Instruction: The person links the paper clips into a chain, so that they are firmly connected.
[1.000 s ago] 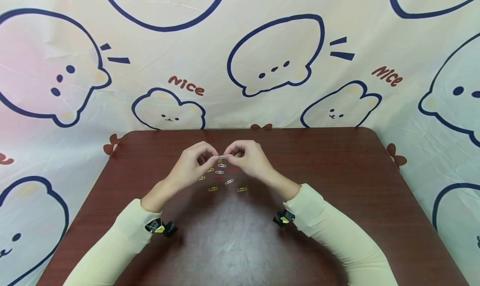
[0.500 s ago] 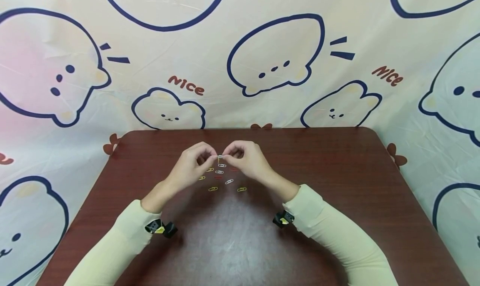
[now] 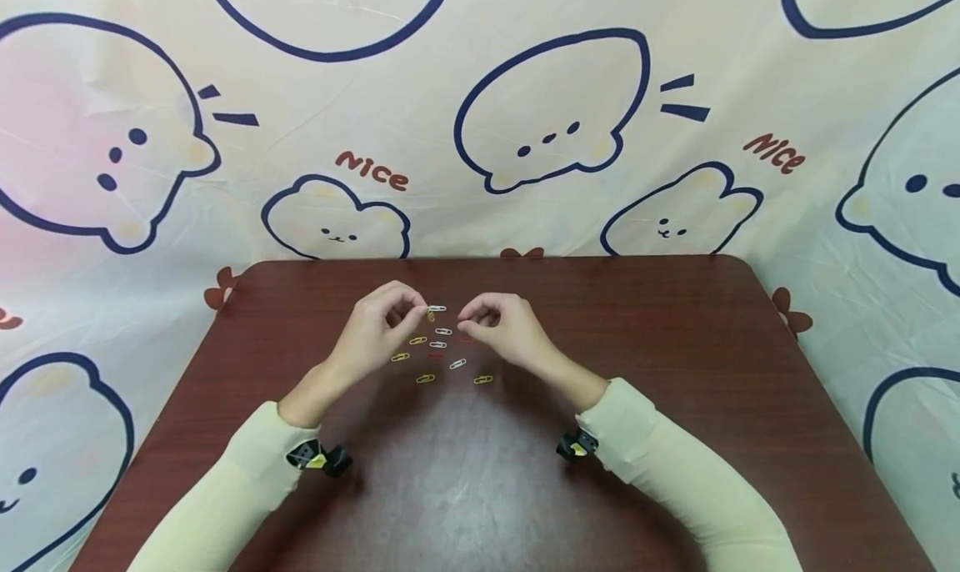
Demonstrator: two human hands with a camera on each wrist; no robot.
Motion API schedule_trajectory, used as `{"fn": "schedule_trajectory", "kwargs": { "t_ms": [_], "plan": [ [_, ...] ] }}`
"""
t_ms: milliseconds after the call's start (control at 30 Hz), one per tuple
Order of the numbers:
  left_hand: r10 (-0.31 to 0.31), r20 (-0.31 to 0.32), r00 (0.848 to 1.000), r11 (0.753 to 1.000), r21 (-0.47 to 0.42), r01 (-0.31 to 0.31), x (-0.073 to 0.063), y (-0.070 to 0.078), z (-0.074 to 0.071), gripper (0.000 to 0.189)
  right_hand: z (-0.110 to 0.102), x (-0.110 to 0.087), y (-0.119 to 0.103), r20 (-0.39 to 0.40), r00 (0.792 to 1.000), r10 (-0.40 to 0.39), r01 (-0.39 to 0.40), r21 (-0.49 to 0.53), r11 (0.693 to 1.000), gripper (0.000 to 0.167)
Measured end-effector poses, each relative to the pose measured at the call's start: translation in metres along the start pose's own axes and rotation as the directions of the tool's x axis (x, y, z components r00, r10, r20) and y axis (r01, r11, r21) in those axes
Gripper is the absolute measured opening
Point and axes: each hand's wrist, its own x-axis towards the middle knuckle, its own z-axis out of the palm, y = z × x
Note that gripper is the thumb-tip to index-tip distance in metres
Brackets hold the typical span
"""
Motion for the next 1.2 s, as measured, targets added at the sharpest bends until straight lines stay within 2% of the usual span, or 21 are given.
{"fn": "schedule_trajectory", "kwargs": {
  "t_ms": [367, 667, 1033, 1200],
  "plan": [
    [-0.015, 0.000, 1.000, 1.000, -0.008, 0.015, -0.002, -0.001, -0.003, 0.008, 0.007, -0.018, 0.033, 0.073, 0.995, 0.066, -0.064, -0.023, 0.998, 0.010],
    [-0.010, -0.007, 1.000, 1.000, -0.009, 0.010, -0.003, -0.001, -0.004, 0.005, 0.014, -0.028, 0.055, 0.171, 0.971, 0.168, -0.169, -0.007, 0.986, 0.015],
    [-0.004, -0.018, 1.000, 1.000, -0.015, 0.004, -0.002, 0.000, -0.005, 0.006, 0.023, -0.030, 0.070, 0.185, 0.972, 0.141, -0.111, -0.164, 0.980, 0.010],
    [-0.011, -0.010, 1.000, 1.000, -0.020, 0.011, -0.002, 0.000, -0.006, 0.006, 0.026, -0.030, 0.074, 0.192, 0.969, 0.153, -0.116, -0.192, 0.974, 0.012]
  ]
}}
